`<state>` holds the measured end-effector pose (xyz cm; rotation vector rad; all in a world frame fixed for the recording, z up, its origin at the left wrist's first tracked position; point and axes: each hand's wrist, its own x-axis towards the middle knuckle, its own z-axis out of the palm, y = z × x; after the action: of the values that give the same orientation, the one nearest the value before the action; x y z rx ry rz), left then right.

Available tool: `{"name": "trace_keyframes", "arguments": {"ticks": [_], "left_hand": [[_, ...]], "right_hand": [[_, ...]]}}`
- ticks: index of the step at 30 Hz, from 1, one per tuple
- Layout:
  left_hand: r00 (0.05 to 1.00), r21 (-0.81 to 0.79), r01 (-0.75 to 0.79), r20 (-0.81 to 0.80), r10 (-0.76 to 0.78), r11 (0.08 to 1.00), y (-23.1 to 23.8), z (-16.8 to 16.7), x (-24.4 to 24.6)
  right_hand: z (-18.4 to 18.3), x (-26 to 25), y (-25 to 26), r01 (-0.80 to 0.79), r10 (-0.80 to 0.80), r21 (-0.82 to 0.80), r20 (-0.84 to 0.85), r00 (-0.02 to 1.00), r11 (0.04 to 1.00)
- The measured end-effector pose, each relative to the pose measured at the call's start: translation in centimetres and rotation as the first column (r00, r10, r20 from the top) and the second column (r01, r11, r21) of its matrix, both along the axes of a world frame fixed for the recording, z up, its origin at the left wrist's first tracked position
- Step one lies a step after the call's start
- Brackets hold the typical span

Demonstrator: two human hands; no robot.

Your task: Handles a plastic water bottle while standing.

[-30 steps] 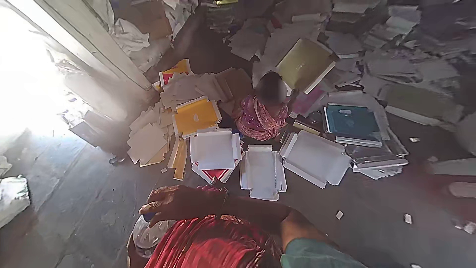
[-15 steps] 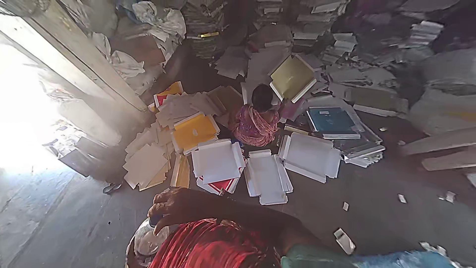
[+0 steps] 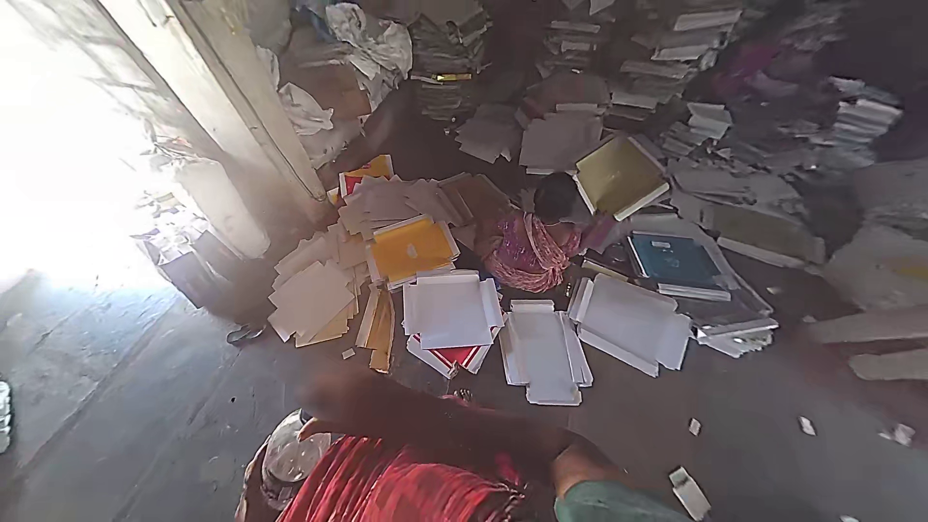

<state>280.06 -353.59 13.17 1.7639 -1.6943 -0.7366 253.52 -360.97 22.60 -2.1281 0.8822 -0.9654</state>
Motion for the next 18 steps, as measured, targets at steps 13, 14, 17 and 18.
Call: {"name": "trace_keyframes", "arguments": {"ticks": [13, 14, 17, 18], "left_hand": [[0.999, 0.126, -0.044, -0.013, 0.046, 0.991, -2.6, 1.6, 3.8], [0.999, 0.139, -0.052, -0.004, 0.053, 0.989, -3.1, 1.4, 4.5], [0.994, 0.136, -0.109, 0.028, 0.106, 0.985, -5.1, 2.0, 6.0], [0.992, 0.118, -0.125, 0.035, 0.122, 0.985, -5.9, 1.9, 6.7]], "right_hand": [[-0.4, 6.2, -9.1, -0.257, 0.278, -0.343, 0.011, 0.961, 0.903], [-0.7, 7.0, -9.9, -0.262, 0.287, -0.349, 0.022, 0.958, 0.900], [-1.5, 9.6, -12.9, -0.278, 0.313, -0.347, 0.047, 0.949, 0.896], [-1.7, 10.4, -14.0, -0.283, 0.315, -0.335, 0.045, 0.948, 0.899]]}}
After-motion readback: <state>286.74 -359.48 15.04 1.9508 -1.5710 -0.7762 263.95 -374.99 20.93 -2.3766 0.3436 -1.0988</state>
